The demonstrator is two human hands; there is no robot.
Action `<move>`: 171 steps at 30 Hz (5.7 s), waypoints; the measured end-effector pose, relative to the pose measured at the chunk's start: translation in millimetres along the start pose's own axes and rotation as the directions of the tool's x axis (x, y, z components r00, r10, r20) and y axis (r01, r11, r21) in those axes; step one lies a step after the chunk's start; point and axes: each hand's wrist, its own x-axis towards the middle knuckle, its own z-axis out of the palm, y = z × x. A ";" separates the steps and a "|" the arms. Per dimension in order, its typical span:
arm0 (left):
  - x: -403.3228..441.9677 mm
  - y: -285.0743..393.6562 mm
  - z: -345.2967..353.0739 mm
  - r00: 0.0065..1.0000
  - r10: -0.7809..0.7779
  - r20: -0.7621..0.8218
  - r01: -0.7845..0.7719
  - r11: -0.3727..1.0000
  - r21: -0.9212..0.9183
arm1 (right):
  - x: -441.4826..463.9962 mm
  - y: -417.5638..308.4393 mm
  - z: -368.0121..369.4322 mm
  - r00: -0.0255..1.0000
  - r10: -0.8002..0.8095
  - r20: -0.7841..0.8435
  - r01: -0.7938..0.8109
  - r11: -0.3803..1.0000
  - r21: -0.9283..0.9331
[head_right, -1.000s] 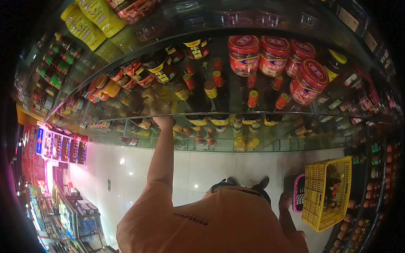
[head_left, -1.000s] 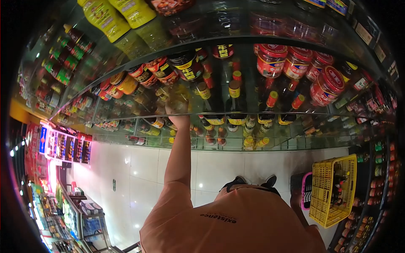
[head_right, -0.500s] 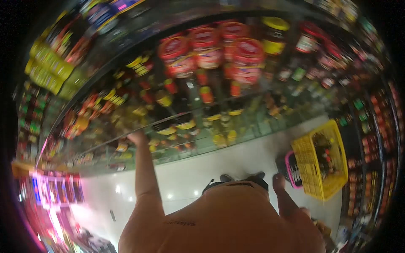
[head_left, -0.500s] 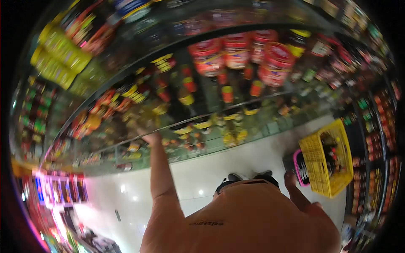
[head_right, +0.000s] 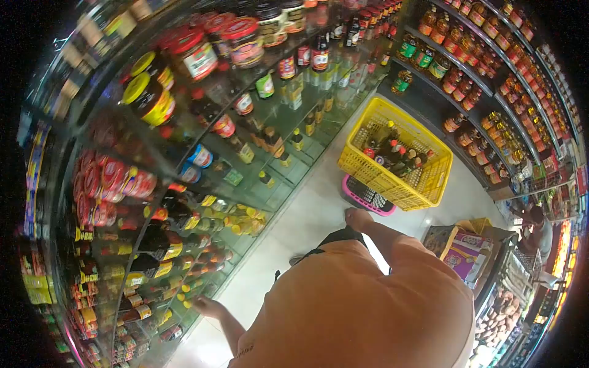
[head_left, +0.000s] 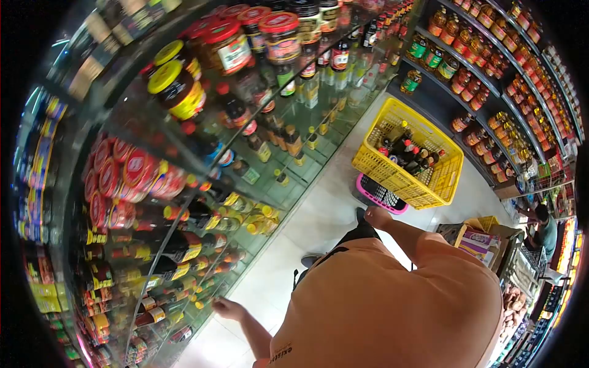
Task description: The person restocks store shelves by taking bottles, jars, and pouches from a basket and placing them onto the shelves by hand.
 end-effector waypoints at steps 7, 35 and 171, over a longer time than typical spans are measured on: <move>-230.1 -73.1 73.4 0.320 -0.543 0.776 0.222 0.839 0.496 | 74.5 124.5 -104.8 0.879 0.254 -0.404 -0.247 0.966 0.070; -355.2 268.0 198.1 0.298 -0.252 0.921 -0.021 0.963 0.270 | 155.7 344.4 -273.2 0.810 0.465 -0.357 -0.400 0.884 0.244; -147.5 153.6 -95.0 0.535 -0.530 0.658 0.780 0.011 -0.626 | 334.3 -302.6 40.7 0.416 -0.798 -0.436 0.896 0.442 0.044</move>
